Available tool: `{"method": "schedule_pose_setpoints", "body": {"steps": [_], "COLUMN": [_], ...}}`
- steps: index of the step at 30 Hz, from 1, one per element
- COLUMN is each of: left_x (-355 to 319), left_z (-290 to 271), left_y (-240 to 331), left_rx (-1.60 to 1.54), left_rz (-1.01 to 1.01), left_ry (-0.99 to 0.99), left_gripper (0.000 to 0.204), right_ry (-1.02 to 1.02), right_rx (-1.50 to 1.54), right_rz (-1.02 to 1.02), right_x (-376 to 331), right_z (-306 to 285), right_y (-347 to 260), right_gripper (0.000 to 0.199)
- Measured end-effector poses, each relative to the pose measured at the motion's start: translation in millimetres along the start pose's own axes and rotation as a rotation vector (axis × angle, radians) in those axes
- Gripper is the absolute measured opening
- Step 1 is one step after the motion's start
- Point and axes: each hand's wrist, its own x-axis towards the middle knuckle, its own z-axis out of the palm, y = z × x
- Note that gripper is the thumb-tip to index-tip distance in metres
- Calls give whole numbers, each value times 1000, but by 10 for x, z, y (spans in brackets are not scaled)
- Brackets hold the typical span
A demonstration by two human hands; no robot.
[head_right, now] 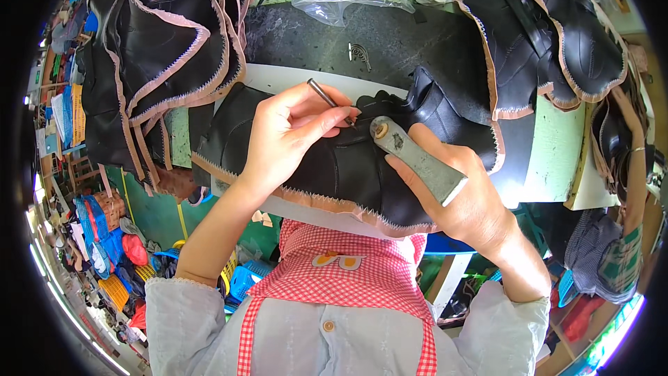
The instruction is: The recorder is hammering metal studs or eyelets into black leather shoe upper components at a workbench.
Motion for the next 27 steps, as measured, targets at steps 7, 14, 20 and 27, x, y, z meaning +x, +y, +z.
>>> {"method": "schedule_pose_setpoints", "body": {"steps": [7, 14, 20, 27], "left_x": [-19, -49, -125, 44], "left_z": [60, 169, 127, -40], "left_y": [-40, -75, -108, -8], "left_rx": [13, 495, 430, -17], "left_rz": [76, 641, 415, 2], "left_ry": [33, 143, 160, -26], "left_gripper": [11, 12, 11, 14], "right_ry": [-54, 200, 120, 65], "right_rx": [115, 473, -39, -11], "right_rz": [100, -159, -136, -68], "right_x": [-23, -394, -31, -109], "right_z": [-16, -261, -154, 82], "right_y": [58, -81, -232, 11], "right_gripper": [17, 37, 13, 12]}}
